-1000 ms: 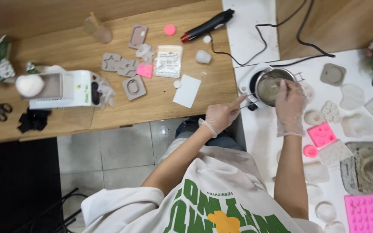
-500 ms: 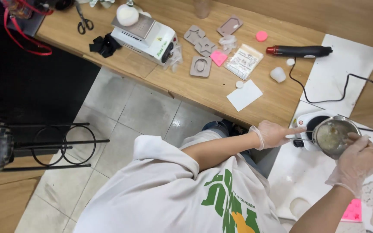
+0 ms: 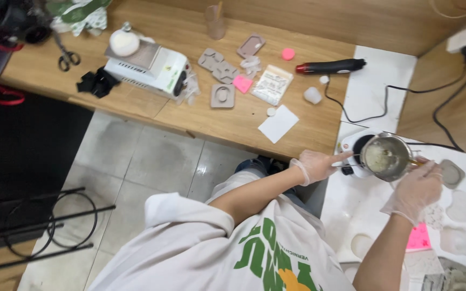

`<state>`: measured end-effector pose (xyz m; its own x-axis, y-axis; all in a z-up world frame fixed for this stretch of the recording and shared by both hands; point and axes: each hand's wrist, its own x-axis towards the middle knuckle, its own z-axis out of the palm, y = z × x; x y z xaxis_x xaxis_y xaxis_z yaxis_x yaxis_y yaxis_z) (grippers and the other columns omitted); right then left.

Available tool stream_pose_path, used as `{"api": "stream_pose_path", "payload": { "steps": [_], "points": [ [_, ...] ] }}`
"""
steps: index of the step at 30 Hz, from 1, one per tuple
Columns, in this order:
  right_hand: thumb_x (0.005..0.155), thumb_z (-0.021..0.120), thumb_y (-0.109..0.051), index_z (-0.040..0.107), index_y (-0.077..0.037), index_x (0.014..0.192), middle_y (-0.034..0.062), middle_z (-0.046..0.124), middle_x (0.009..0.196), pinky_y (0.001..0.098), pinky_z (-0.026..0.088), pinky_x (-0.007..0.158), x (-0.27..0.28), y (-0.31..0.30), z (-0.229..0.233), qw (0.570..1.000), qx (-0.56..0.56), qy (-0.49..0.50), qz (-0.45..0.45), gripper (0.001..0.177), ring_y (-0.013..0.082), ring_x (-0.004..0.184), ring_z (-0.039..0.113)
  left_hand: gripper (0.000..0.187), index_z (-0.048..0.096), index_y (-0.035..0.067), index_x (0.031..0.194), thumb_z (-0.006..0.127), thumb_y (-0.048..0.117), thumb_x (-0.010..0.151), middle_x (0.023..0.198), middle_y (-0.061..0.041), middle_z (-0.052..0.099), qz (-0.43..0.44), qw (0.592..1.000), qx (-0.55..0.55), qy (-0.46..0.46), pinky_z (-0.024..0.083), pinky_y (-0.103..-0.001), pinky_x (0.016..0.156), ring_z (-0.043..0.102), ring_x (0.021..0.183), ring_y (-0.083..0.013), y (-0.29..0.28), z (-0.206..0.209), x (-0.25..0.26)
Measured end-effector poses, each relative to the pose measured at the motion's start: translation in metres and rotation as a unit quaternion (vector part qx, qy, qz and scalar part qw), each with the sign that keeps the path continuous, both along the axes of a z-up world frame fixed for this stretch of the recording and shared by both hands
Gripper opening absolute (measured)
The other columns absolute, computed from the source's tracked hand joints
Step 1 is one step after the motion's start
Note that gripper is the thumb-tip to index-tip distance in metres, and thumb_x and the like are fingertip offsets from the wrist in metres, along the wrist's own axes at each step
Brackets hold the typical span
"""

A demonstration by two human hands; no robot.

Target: Stirring and heating wax in a small pot using a heat gun and a heating plate.

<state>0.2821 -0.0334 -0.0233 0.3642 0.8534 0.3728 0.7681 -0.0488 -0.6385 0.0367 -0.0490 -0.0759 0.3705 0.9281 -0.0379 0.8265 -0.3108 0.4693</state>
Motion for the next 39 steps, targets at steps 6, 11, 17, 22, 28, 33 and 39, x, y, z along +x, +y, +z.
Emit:
{"api": "stream_pose_path", "payload": {
  "steps": [6, 11, 17, 22, 28, 33, 39],
  "points": [
    [0.112, 0.054, -0.022, 0.076, -0.003, 0.115, 0.0240, 0.073, 0.101, 0.0520, 0.051, 0.082, -0.019, -0.011, -0.003, 0.995, -0.066, -0.043, -0.068, 0.029, 0.0424, 0.093, 0.065, 0.062, 0.029, 0.050, 0.152, 0.053, 0.040, 0.096, 0.092, 0.002, 0.076, -0.030, 0.998, -0.044, -0.032, 0.055, -0.040, 0.068, 0.071, 0.081, -0.0216, 0.001, 0.006, -0.010],
    [0.112, 0.052, -0.026, 0.073, 0.001, 0.124, 0.0302, 0.073, 0.107, 0.0607, 0.049, 0.095, -0.021, -0.017, 0.014, 0.986, -0.125, -0.028, -0.109, 0.036, 0.0528, 0.106, 0.065, 0.062, 0.021, 0.061, 0.151, 0.049, 0.048, 0.097, 0.103, 0.002, 0.077, -0.039, 0.992, -0.119, -0.009, 0.058, -0.042, 0.087, 0.074, 0.102, -0.0204, 0.001, 0.026, -0.012],
    [0.109, 0.054, -0.033, 0.077, -0.010, 0.109, 0.0203, 0.074, 0.088, 0.0564, 0.054, 0.083, -0.029, -0.010, 0.019, 0.990, -0.083, -0.017, -0.114, 0.032, 0.0456, 0.094, 0.070, 0.059, 0.026, 0.056, 0.152, 0.049, 0.047, 0.098, 0.105, -0.004, 0.078, -0.037, 0.988, -0.146, 0.017, 0.057, -0.043, 0.089, 0.073, 0.105, -0.0254, 0.003, 0.043, -0.014],
    [0.108, 0.051, -0.029, 0.078, -0.026, 0.101, -0.0032, 0.075, 0.078, 0.0366, 0.055, 0.079, -0.040, -0.009, 0.037, 0.984, -0.055, 0.129, -0.107, 0.028, 0.0178, 0.081, 0.072, 0.067, 0.015, 0.057, 0.155, 0.049, 0.046, 0.099, 0.106, -0.009, 0.077, -0.035, 0.985, -0.163, 0.050, 0.057, -0.044, 0.090, 0.072, 0.107, -0.0284, 0.003, 0.051, -0.013],
    [0.109, 0.057, -0.031, 0.078, -0.020, 0.099, 0.0110, 0.074, 0.077, 0.0474, 0.055, 0.080, -0.036, -0.006, 0.011, 0.992, -0.058, -0.031, -0.104, 0.026, 0.0360, 0.083, 0.072, 0.067, 0.014, 0.055, 0.156, 0.049, 0.045, 0.100, 0.107, -0.012, 0.076, -0.035, 0.983, -0.169, 0.061, 0.057, -0.045, 0.089, 0.072, 0.107, -0.0304, 0.003, 0.059, -0.013],
    [0.108, 0.053, -0.030, 0.077, -0.027, 0.101, -0.0028, 0.075, 0.079, 0.0400, 0.055, 0.082, -0.031, 0.001, 0.000, 0.991, -0.047, 0.065, -0.104, 0.025, 0.0230, 0.086, 0.074, 0.066, 0.015, 0.056, 0.155, 0.050, 0.045, 0.100, 0.107, -0.013, 0.076, -0.032, 0.983, -0.171, 0.064, 0.057, -0.045, 0.089, 0.072, 0.107, -0.0306, 0.003, 0.062, -0.012],
    [0.107, 0.056, -0.029, 0.077, -0.023, 0.098, 0.0063, 0.075, 0.077, 0.0462, 0.055, 0.081, -0.037, 0.005, -0.003, 0.988, -0.042, 0.005, -0.148, 0.023, 0.0340, 0.087, 0.073, 0.065, 0.017, 0.055, 0.155, 0.050, 0.046, 0.100, 0.107, -0.014, 0.076, -0.030, 0.982, -0.175, 0.062, 0.057, -0.045, 0.088, 0.072, 0.107, -0.0315, 0.004, 0.061, -0.013]
  ]
}}
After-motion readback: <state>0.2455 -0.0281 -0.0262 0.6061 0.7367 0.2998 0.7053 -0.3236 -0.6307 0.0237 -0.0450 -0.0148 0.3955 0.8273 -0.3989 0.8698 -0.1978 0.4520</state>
